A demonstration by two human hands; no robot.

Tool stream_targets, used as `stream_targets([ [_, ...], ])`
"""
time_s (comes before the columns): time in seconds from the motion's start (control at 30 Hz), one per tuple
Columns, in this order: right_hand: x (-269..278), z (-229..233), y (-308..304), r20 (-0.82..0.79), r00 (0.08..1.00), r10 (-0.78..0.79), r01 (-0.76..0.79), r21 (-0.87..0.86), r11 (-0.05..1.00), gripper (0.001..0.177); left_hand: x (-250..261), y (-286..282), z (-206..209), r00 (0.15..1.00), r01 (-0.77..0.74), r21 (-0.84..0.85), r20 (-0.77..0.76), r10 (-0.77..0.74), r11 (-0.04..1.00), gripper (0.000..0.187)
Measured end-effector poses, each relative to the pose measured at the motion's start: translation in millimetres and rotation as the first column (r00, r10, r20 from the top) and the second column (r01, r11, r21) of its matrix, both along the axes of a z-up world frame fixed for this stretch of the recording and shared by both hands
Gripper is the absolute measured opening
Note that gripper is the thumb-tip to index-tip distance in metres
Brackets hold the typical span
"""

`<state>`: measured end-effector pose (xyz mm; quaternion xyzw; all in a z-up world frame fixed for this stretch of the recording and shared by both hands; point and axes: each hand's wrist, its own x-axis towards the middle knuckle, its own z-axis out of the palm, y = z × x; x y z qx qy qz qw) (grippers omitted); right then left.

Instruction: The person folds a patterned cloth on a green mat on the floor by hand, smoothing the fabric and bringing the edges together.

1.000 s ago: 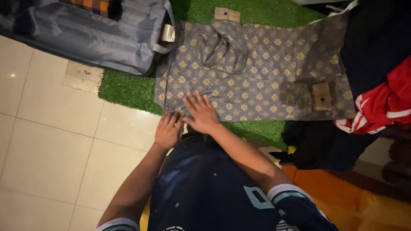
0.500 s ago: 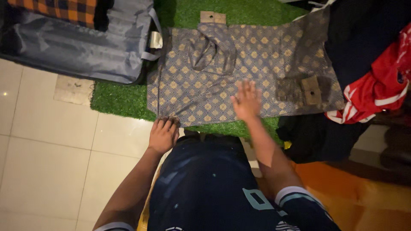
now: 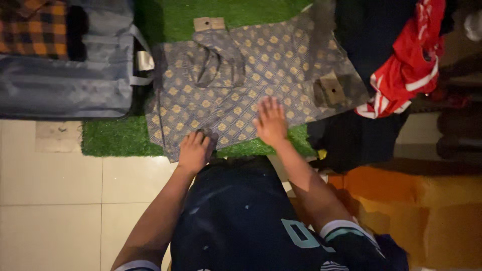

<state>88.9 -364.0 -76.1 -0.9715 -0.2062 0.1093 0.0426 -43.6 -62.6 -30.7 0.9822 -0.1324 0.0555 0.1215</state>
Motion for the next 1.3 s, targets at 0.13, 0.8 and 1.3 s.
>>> stream_targets([
  [0.13, -16, 13, -4, -0.155, 0.985, -0.077, 0.075, -0.015, 0.997, 0.069, 2, -10, -1, 0.995, -0.006, -0.065, -0.102, 0.000, 0.998, 0.020],
  [0.8, 37, 104, -151, 0.545, 0.738, -0.397, 0.342, 0.204, 0.917, 0.036, 76, -38, 11, 0.930, -0.346, -0.007, -0.134, 0.342, 0.938, 0.044],
  [1.3, 23, 60, -101, 0.460, 0.888, 0.002, -0.248, 0.475, 0.844, 0.018, 218, -75, -37, 0.759, -0.428, -0.106, -0.581, 0.294, 0.897, 0.031],
])
